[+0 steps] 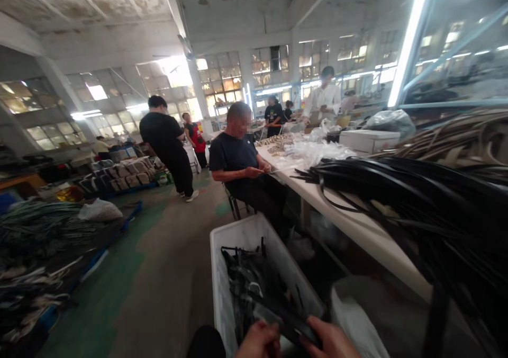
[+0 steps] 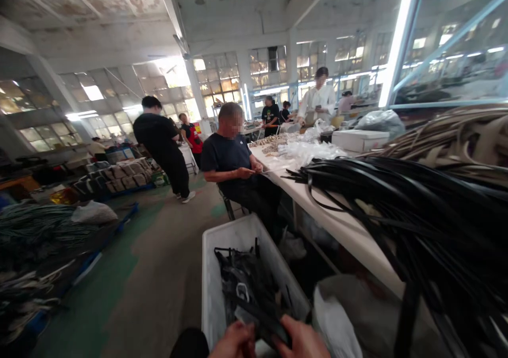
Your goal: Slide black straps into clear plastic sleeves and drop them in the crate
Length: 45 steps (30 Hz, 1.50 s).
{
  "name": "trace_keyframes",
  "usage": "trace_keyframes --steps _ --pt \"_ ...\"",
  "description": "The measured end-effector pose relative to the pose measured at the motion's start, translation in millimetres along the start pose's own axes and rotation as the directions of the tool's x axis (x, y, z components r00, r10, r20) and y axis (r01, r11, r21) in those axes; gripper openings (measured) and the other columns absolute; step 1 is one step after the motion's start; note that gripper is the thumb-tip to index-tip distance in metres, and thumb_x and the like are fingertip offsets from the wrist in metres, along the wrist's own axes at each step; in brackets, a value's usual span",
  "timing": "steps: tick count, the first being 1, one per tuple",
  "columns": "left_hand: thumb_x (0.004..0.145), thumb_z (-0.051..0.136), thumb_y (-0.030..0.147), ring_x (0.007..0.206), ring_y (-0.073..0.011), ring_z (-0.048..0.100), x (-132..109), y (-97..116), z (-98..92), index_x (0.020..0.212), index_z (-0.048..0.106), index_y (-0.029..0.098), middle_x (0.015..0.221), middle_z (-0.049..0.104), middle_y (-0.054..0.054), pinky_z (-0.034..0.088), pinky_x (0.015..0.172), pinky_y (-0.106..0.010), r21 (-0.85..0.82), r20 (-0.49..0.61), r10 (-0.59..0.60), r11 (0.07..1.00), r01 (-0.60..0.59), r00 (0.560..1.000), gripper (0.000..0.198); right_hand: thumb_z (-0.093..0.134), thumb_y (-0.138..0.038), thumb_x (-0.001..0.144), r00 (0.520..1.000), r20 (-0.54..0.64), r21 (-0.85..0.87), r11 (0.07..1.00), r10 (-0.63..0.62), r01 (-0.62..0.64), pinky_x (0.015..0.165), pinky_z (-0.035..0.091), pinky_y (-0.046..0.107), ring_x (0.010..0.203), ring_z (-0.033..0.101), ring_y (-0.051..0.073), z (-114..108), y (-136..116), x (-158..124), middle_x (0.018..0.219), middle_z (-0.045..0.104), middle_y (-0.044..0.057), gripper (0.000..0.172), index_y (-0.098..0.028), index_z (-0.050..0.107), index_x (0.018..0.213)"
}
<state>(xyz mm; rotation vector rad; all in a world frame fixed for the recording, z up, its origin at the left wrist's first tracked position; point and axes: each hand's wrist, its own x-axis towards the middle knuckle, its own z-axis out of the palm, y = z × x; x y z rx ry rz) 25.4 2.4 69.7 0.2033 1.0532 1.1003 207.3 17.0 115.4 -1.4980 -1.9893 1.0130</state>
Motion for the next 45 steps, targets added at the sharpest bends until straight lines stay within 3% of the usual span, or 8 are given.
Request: trace_keyframes --steps 5,9,14,17,23,31,38,45 --pt "0.048 0.091 0.023 0.044 -0.0072 0.050 -18 -14 11.6 0.064 0.068 0.023 0.054 0.053 0.001 0.040 0.044 -0.021 0.080 0.060 -0.019 0.997 0.014 0.998 0.028 0.052 -0.029 0.081 0.993 0.084 0.055 0.995 0.084 -0.088 0.048 0.039 0.022 0.051 0.060 0.016 3 -14 0 0.063 0.066 0.001 0.014 -0.019 0.061 0.080" --pt "0.049 0.088 0.022 0.042 -0.0068 0.045 -29 33 23.2 0.055 0.065 0.017 0.048 0.052 0.002 0.037 0.043 -0.021 0.212 0.055 0.132 0.967 -0.141 0.990 0.025 0.052 -0.035 0.084 0.979 0.193 0.240 0.964 0.070 -0.117 0.045 0.038 0.021 0.047 0.057 0.013 -9 -20 -2 0.062 0.065 0.000 0.019 -0.017 0.058 0.081" --pt "0.054 0.084 0.015 0.055 -0.0089 0.054 -28 89 20.7 0.076 0.074 0.011 0.062 0.066 -0.002 0.042 0.054 -0.020 0.310 0.111 0.342 0.880 -0.360 0.933 0.024 0.053 -0.043 0.085 0.987 0.150 0.328 0.939 0.059 -0.106 0.052 0.046 0.024 0.053 0.061 0.014 -31 -32 -17 0.067 0.067 0.000 0.025 -0.018 0.056 0.082" --pt "0.059 0.083 0.017 0.052 -0.0068 0.052 -28 76 20.4 0.076 0.071 0.011 0.061 0.064 0.000 0.042 0.051 -0.018 0.217 0.094 0.247 0.941 -0.262 0.964 0.021 0.054 -0.046 0.084 0.991 0.103 0.298 0.948 0.088 -0.115 0.050 0.045 0.025 0.048 0.058 0.014 -33 -34 -29 0.062 0.063 -0.002 0.027 -0.020 0.054 0.079" --pt "0.065 0.080 0.013 0.045 -0.0057 0.051 -19 11 5.0 0.066 0.056 0.014 0.054 0.055 0.004 0.045 0.047 -0.017 -0.026 -0.016 -0.076 0.997 0.076 0.997 0.024 0.053 -0.044 0.083 0.983 0.088 0.049 0.985 0.158 -0.163 0.043 0.038 0.025 0.041 0.053 0.014 -36 -15 -47 0.053 0.059 -0.003 0.024 -0.022 0.055 0.074" --pt "0.068 0.075 0.008 0.048 -0.0074 0.053 -31 -23 11.3 0.068 0.060 0.014 0.057 0.058 0.001 0.046 0.050 -0.020 -0.022 0.061 -0.205 0.978 0.207 0.977 0.017 0.053 -0.038 0.082 0.993 0.045 -0.180 0.979 0.109 -0.099 0.048 0.036 0.025 0.048 0.058 0.016 -10 -19 -35 0.056 0.063 0.000 0.021 -0.022 0.055 0.069" --pt "0.063 0.077 0.009 0.049 -0.0051 0.050 -31 9 -1.1 0.065 0.056 0.015 0.056 0.056 0.005 0.043 0.050 -0.017 -0.057 -0.029 -0.004 0.998 0.003 1.000 0.022 0.051 -0.043 0.085 0.959 0.232 0.074 0.980 0.165 -0.186 0.047 0.045 0.024 0.050 0.065 0.016 -23 -11 -33 0.063 0.068 -0.001 0.022 -0.022 0.057 0.078" --pt "0.055 0.085 0.014 0.048 -0.0054 0.051 -35 10 19.0 0.070 0.059 0.013 0.057 0.058 0.003 0.043 0.049 -0.017 0.014 0.032 -0.014 1.000 0.014 0.999 0.030 0.055 -0.036 0.084 0.986 0.074 0.026 0.988 0.147 -0.150 0.045 0.043 0.022 0.045 0.061 0.013 -13 -24 -19 0.058 0.066 -0.002 0.018 -0.021 0.056 0.073"
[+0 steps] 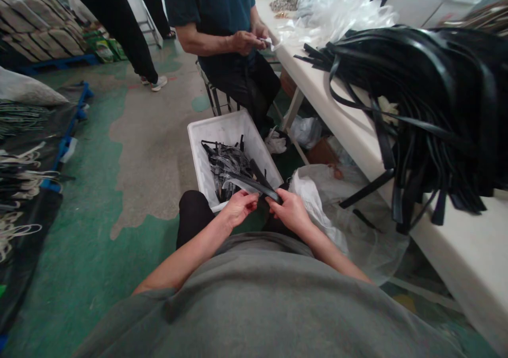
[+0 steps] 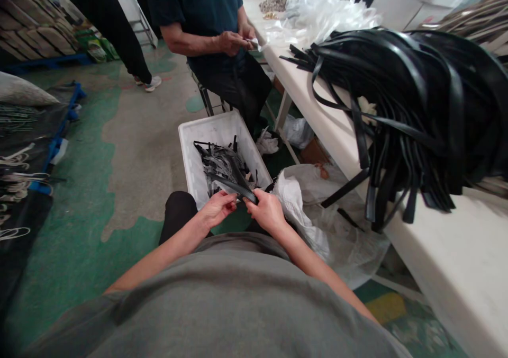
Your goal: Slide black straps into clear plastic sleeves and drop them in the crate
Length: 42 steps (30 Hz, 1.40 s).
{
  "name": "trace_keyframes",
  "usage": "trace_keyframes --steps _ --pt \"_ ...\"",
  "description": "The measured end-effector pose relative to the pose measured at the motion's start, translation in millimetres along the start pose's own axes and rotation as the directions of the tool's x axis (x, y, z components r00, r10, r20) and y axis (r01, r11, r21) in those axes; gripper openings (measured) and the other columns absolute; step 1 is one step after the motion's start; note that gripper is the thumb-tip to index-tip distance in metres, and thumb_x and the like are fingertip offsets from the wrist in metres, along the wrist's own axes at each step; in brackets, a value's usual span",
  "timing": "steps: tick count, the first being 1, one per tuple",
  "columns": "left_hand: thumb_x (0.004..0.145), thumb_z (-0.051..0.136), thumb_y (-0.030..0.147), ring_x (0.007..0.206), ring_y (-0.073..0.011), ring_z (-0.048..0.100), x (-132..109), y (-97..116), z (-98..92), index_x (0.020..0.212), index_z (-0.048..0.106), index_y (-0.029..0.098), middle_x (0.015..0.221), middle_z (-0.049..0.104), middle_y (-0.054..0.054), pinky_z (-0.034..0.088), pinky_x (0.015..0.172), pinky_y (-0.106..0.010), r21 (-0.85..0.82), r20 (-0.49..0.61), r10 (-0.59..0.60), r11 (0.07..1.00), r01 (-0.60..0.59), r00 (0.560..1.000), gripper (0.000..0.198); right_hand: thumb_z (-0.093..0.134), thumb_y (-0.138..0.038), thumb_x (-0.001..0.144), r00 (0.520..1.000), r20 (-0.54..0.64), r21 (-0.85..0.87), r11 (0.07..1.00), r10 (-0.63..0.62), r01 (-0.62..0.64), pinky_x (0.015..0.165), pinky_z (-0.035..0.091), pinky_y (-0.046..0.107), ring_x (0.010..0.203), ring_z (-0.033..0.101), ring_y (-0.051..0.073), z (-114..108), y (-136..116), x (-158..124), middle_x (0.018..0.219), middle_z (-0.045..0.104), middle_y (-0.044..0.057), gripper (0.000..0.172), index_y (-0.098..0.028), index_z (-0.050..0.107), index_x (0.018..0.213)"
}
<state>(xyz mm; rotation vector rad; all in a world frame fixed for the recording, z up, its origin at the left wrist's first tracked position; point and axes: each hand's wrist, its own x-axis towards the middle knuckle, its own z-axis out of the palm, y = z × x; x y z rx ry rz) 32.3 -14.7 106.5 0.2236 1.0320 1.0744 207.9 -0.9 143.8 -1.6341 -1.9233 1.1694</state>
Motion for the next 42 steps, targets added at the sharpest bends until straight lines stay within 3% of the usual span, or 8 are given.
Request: trace_keyframes --steps 7,15,21,26,30,36,39,42 --pt "0.053 0.087 0.016 0.049 -0.0055 0.051 3 14 -10.2 0.065 0.057 0.014 0.055 0.057 0.005 0.045 0.049 -0.016 -0.030 -0.069 0.072 0.997 -0.074 0.995 0.032 0.057 -0.028 0.084 0.989 0.150 0.168 0.985 0.005 -0.031 0.047 0.047 0.019 0.051 0.065 0.012 -17 0 -2 0.067 0.070 -0.001 0.011 -0.020 0.060 0.077" --pt "0.055 0.086 0.018 0.049 -0.0055 0.051 -2 2 7.0 0.072 0.061 0.013 0.056 0.058 0.004 0.044 0.049 -0.016 0.030 0.050 0.007 1.000 -0.009 0.999 0.031 0.056 -0.030 0.085 0.996 0.089 0.234 0.972 0.009 -0.030 0.044 0.044 0.019 0.047 0.062 0.012 -7 -4 7 0.062 0.067 -0.001 0.014 -0.019 0.058 0.076" --pt "0.055 0.087 0.017 0.049 -0.0046 0.051 -1 19 -0.6 0.067 0.055 0.015 0.057 0.059 0.004 0.044 0.049 -0.015 0.013 -0.028 0.047 0.999 -0.047 0.999 0.034 0.058 -0.028 0.083 0.983 0.184 0.291 0.955 0.007 -0.062 0.044 0.043 0.018 0.046 0.059 0.010 -19 -2 1 0.063 0.068 -0.001 0.012 -0.018 0.060 0.077" --pt "0.059 0.084 0.015 0.049 -0.0053 0.051 -5 19 5.1 0.067 0.054 0.015 0.055 0.055 0.006 0.045 0.049 -0.016 -0.027 0.032 -0.004 1.000 0.005 0.999 0.031 0.061 -0.038 0.080 0.990 0.141 0.397 0.917 -0.012 -0.045 0.043 0.040 0.019 0.043 0.054 0.009 -20 -1 1 0.060 0.065 -0.001 0.021 -0.018 0.058 0.075" --pt "0.066 0.079 0.012 0.052 -0.0050 0.054 -12 21 8.4 0.066 0.052 0.015 0.058 0.055 0.005 0.047 0.052 -0.017 -0.108 0.046 -0.071 0.991 0.076 0.996 0.027 0.063 -0.043 0.077 0.999 -0.035 0.533 0.845 -0.023 0.038 0.045 0.041 0.022 0.043 0.049 0.008 -20 5 8 0.070 0.065 -0.001 0.026 -0.018 0.061 0.085" --pt "0.073 0.073 0.011 0.050 -0.0059 0.053 -10 19 5.3 0.069 0.058 0.014 0.057 0.057 0.003 0.049 0.055 -0.019 -0.056 0.112 -0.170 0.983 0.177 0.979 0.015 0.063 -0.023 0.075 0.893 -0.089 0.252 0.857 -0.441 0.449 0.088 0.049 0.034 0.101 0.062 0.020 -12 -2 11 0.112 0.067 0.006 0.015 -0.021 0.066 0.090" --pt "0.073 0.069 0.007 0.050 -0.0064 0.054 -7 12 3.9 0.070 0.062 0.013 0.058 0.059 0.002 0.050 0.057 -0.020 -0.042 0.101 -0.177 0.982 0.182 0.979 0.010 0.059 -0.019 0.079 0.850 -0.052 0.162 0.835 -0.524 0.525 0.087 0.048 0.034 0.099 0.063 0.020 -6 -3 13 0.110 0.067 0.007 0.009 -0.021 0.065 0.086" --pt "0.074 0.063 0.006 0.058 -0.0099 0.061 -5 6 1.7 0.074 0.065 0.013 0.065 0.066 -0.002 0.052 0.062 -0.022 -0.052 0.100 -0.182 0.981 0.188 0.978 0.007 0.060 -0.026 0.082 0.880 -0.019 0.060 0.878 -0.474 0.474 0.075 0.048 0.030 0.084 0.064 0.020 -4 -2 12 0.092 0.070 0.006 0.009 -0.020 0.065 0.087"
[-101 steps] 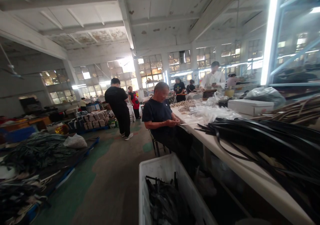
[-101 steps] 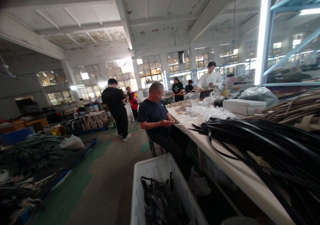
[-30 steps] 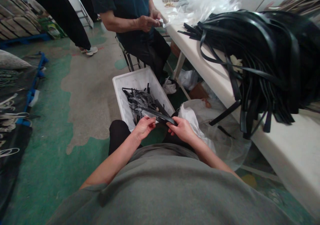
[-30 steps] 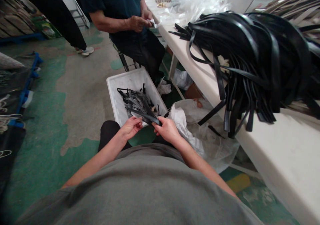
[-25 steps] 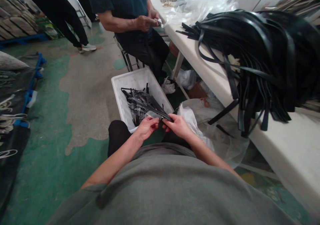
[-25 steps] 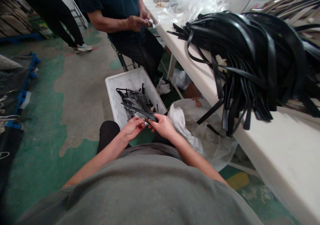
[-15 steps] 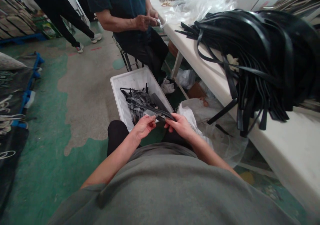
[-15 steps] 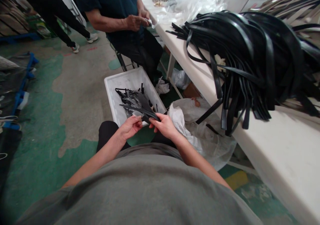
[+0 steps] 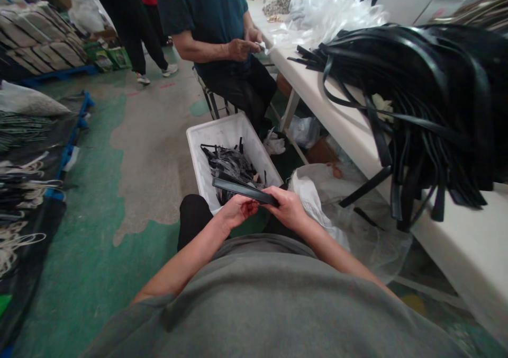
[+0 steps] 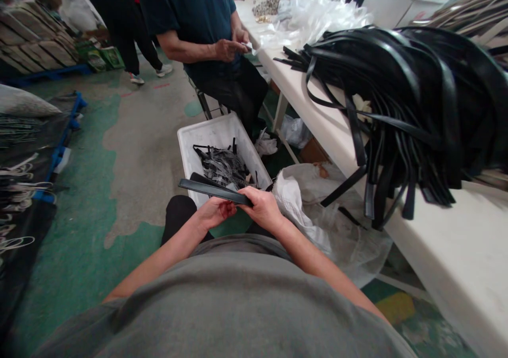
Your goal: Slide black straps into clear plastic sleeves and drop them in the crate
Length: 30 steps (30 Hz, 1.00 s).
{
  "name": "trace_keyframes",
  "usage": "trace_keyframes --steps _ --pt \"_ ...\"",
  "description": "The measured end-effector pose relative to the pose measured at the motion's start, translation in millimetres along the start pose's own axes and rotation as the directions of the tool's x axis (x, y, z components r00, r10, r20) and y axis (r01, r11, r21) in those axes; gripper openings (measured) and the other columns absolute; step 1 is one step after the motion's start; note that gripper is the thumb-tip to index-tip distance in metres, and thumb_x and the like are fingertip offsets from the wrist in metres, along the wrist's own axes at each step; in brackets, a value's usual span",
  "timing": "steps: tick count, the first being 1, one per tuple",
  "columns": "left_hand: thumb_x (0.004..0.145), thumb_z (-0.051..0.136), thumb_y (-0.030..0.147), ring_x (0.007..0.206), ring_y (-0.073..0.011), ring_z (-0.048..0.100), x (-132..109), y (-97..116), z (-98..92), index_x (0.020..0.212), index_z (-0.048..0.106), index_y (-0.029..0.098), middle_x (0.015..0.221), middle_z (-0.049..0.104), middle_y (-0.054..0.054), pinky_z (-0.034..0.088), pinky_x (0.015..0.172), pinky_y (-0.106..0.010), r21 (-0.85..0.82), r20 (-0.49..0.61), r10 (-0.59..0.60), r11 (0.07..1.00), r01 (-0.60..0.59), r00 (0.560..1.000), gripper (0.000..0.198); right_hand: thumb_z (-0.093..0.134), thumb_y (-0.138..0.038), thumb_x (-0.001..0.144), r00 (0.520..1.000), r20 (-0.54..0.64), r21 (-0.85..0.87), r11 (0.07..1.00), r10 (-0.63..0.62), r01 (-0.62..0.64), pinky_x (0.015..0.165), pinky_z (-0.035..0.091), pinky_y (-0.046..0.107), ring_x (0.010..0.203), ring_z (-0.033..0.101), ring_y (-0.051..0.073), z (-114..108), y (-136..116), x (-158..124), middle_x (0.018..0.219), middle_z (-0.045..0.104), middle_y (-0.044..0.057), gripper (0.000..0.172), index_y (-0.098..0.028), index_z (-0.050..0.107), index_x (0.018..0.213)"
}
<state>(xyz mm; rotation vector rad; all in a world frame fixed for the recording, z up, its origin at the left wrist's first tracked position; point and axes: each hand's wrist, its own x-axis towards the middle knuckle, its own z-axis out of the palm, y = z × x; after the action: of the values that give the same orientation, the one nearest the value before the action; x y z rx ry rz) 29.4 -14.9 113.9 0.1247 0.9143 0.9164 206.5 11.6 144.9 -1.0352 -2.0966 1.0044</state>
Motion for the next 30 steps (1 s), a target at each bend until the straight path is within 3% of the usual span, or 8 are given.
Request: trace_keyframes --steps 4,8,12,15,17,19,24,30 --pt "0.085 0.051 0.013 0.075 -0.0167 0.069 15 7 -9.8 0.090 0.068 0.010 0.083 0.073 -0.009 0.056 0.070 -0.029 -0.110 -0.002 0.034 0.993 -0.034 0.999 0.017 0.062 -0.036 0.083 0.987 0.008 -0.032 0.987 0.157 -0.157 0.064 0.045 0.027 0.067 0.058 0.017 -12 -8 -11 0.071 0.064 0.002 0.017 -0.019 0.066 0.079" --pt "0.095 0.042 0.025 0.078 -0.0171 0.069 39 46 -30.1 0.093 0.066 0.008 0.084 0.073 -0.012 0.056 0.067 -0.027 -0.203 -0.184 0.144 0.962 -0.181 0.972 0.029 0.063 -0.036 0.081 0.956 0.158 0.064 0.964 0.246 -0.258 0.060 0.046 0.026 0.063 0.057 0.016 -38 -18 -34 0.071 0.065 0.001 0.016 -0.020 0.069 0.080" --pt "0.097 0.041 0.024 0.066 -0.0117 0.067 48 101 -47.5 0.091 0.064 0.009 0.074 0.070 -0.007 0.054 0.067 -0.023 -0.200 -0.408 0.319 0.883 -0.425 0.855 0.027 0.065 -0.038 0.081 0.904 0.309 0.145 0.924 0.297 -0.353 0.057 0.047 0.026 0.062 0.056 0.016 -56 -16 -61 0.074 0.065 0.003 0.019 -0.020 0.070 0.079" --pt "0.093 0.051 0.021 0.060 -0.0068 0.062 41 118 -49.3 0.097 0.063 0.016 0.071 0.067 0.000 0.051 0.065 -0.018 -0.140 -0.424 0.465 0.814 -0.564 0.777 0.013 0.065 -0.041 0.081 0.853 0.418 0.250 0.864 0.312 -0.438 0.055 0.047 0.025 0.065 0.057 0.016 -55 -11 -69 0.078 0.065 0.004 0.023 -0.019 0.071 0.081" --pt "0.086 0.063 0.023 0.058 -0.0072 0.060 34 111 -46.6 0.102 0.063 0.019 0.072 0.067 0.002 0.050 0.061 -0.019 -0.031 -0.316 0.557 0.803 -0.595 0.768 0.016 0.066 -0.041 0.080 0.847 0.422 0.337 0.812 0.322 -0.477 0.053 0.047 0.024 0.064 0.057 0.015 -50 -9 -65 0.081 0.066 0.004 0.023 -0.020 0.072 0.085" --pt "0.078 0.072 0.027 0.058 -0.0091 0.060 26 90 -43.1 0.105 0.064 0.018 0.074 0.067 0.000 0.049 0.058 -0.020 0.099 -0.142 0.572 0.820 -0.564 0.807 0.029 0.066 -0.040 0.080 0.874 0.335 0.423 0.773 0.352 -0.473 0.046 0.041 0.022 0.058 0.055 0.013 -45 -8 -52 0.082 0.066 0.004 0.026 -0.021 0.072 0.096" --pt "0.075 0.074 0.039 0.063 -0.0116 0.060 -4 28 -36.6 0.105 0.068 0.015 0.079 0.069 -0.005 0.048 0.065 -0.023 0.416 0.128 0.366 0.824 -0.385 0.922 0.038 0.064 -0.040 0.079 0.918 0.053 0.552 0.755 0.393 -0.355 0.044 0.038 0.021 0.047 0.044 0.008 -39 -1 2 0.063 0.058 -0.002 0.048 -0.020 0.065 0.122" --pt "0.080 0.067 0.041 0.071 -0.0151 0.060 -29 3 -33.4 0.098 0.072 0.016 0.081 0.068 -0.007 0.046 0.070 -0.025 0.655 0.253 0.178 0.692 -0.303 0.951 0.031 0.070 -0.042 0.070 0.933 -0.035 0.684 0.690 0.358 -0.238 0.052 0.049 0.023 0.046 0.037 0.004 -44 1 37 0.090 0.069 0.002 0.042 -0.017 0.069 0.104"
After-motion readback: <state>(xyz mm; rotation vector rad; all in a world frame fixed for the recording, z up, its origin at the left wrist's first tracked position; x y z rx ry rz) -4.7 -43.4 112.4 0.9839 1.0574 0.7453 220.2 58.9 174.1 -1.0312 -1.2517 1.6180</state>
